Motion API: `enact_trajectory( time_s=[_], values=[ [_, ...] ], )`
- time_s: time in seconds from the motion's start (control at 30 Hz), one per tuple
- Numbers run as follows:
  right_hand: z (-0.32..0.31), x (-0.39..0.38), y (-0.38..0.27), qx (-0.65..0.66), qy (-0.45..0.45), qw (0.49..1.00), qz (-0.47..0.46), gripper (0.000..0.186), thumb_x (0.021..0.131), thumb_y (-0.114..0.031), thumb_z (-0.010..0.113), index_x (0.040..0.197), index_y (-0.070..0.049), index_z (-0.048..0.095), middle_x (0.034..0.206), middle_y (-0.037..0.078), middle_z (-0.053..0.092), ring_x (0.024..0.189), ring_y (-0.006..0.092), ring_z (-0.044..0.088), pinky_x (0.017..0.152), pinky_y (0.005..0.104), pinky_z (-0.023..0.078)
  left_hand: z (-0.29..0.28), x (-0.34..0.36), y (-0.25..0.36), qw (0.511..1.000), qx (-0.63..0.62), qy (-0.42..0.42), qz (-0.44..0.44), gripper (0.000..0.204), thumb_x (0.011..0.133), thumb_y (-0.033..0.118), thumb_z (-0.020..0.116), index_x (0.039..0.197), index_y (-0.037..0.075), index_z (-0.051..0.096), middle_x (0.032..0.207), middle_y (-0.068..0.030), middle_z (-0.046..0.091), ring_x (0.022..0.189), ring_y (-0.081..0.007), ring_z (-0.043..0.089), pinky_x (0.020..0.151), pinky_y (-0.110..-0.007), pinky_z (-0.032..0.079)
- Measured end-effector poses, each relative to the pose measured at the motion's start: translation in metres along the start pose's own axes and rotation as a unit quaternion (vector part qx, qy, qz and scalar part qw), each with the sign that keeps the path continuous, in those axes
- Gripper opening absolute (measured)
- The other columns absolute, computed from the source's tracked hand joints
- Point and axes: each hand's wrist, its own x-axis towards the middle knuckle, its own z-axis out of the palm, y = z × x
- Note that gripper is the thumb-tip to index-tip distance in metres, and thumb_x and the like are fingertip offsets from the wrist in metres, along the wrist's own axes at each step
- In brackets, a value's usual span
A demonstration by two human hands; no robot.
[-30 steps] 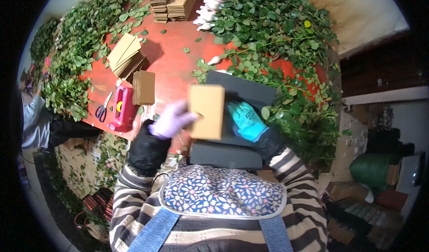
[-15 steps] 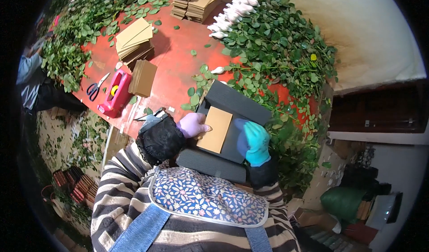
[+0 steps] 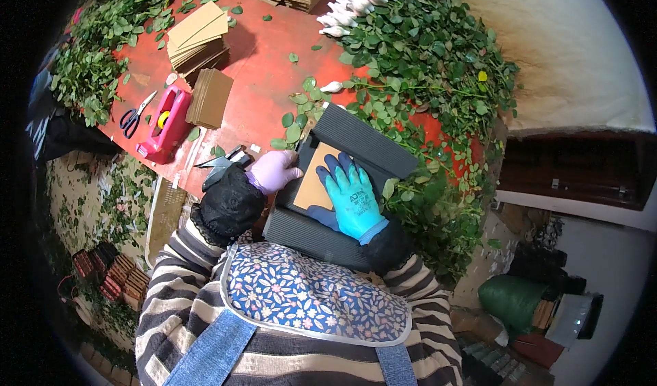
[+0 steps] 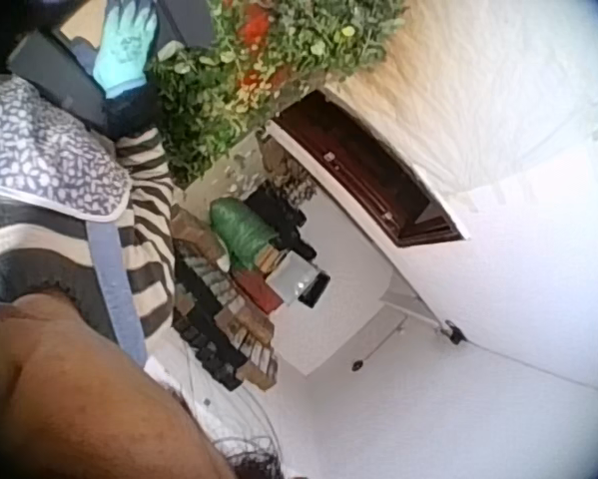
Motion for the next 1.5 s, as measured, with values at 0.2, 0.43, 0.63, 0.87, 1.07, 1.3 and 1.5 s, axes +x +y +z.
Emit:
enact_trajectory(
  time_s=[0.2,0.43,0.63,0.87,1.07,1.3,1.5],
  values=[
    [0.001,-0.002,0.0,0.0,-0.019,1.0,-0.009,0.077,0.082,-0.048,0.072,0.14,-0.002,0.049,0.149,0.022,0.042,0.14,0.0451,0.032,0.111,0.0554,0.03,-0.002,0.001,0.007,0.988,-0.13,-0.03,-0.074,0.02,0.09,0.013,0.069,0.1,-0.003,0.062,0.07,-0.0075,0.061,0.057,-0.013,0.058,0.052,-0.031,0.048],
    [0.012,0.001,-0.005,-0.005,-0.023,1.0,0.019,0.077,0.084,-0.053,0.067,0.141,-0.005,0.049,0.153,0.018,0.037,0.144,0.0419,0.028,0.114,0.0569,0.025,-0.005,0.002,-0.001,0.99,-0.115,-0.037,-0.073,0.025,0.089,0.016,0.07,0.101,-0.004,0.063,0.073,-0.0108,0.064,0.061,-0.019,0.062,0.057,-0.034,0.05],
    [0.016,-0.013,0.013,0.02,0.015,1.0,0.02,0.079,0.084,-0.055,0.065,0.144,-0.006,0.047,0.152,0.017,0.039,0.144,0.0395,0.028,0.115,0.0565,0.024,-0.01,-0.007,0.031,0.994,0.092,0.049,0.017,0.049,0.074,0.03,0.082,0.107,0.002,0.059,0.085,-0.0181,0.065,0.083,-0.0381,0.065,0.068,-0.045,0.052],
    [0.044,-0.014,0.028,-0.105,0.03,0.994,-0.002,0.074,0.087,-0.046,0.063,0.141,0.002,0.048,0.152,0.022,0.037,0.147,0.0405,0.025,0.121,0.0544,0.017,0.005,0.003,0.053,0.979,0.127,-0.031,0.153,0.094,0.065,0.032,0.089,0.142,0.004,0.043,0.143,-0.0186,0.047,0.11,-0.0355,0.064,0.09,-0.04,0.054],
    [0.003,-0.03,0.028,0.238,0.088,0.964,0.073,0.068,0.088,-0.051,0.067,0.134,-0.002,0.055,0.137,0.023,0.053,0.129,0.0347,0.052,0.108,0.0494,0.04,0.0,0.016,0.059,0.96,0.229,-0.099,0.128,0.085,0.073,0.031,0.079,0.146,0.007,0.042,0.139,-0.0138,0.048,0.097,-0.0312,0.067,0.083,-0.038,0.056],
    [0.016,-0.082,-0.005,0.014,0.046,0.998,-0.034,0.051,0.081,-0.03,0.066,0.127,-0.009,0.059,0.117,0.006,0.061,0.104,0.0237,0.059,0.085,0.0403,0.047,0.004,0.021,0.076,0.92,0.335,-0.158,0.129,0.093,0.071,0.032,0.082,0.146,0.0,0.038,0.125,-0.0183,0.051,0.081,-0.0323,0.068,0.066,-0.041,0.056],
    [0.005,-0.088,-0.008,0.052,0.04,0.998,-0.011,0.04,0.088,-0.034,0.066,0.118,-0.008,0.067,0.107,0.007,0.067,0.099,0.0236,0.063,0.081,0.0373,0.05,0.041,0.016,0.036,0.933,0.305,0.026,0.189,0.03,0.099,0.022,0.049,0.119,0.001,0.044,0.054,-0.0137,0.061,0.047,-0.0332,0.062,0.043,-0.047,0.047]
  ],
)
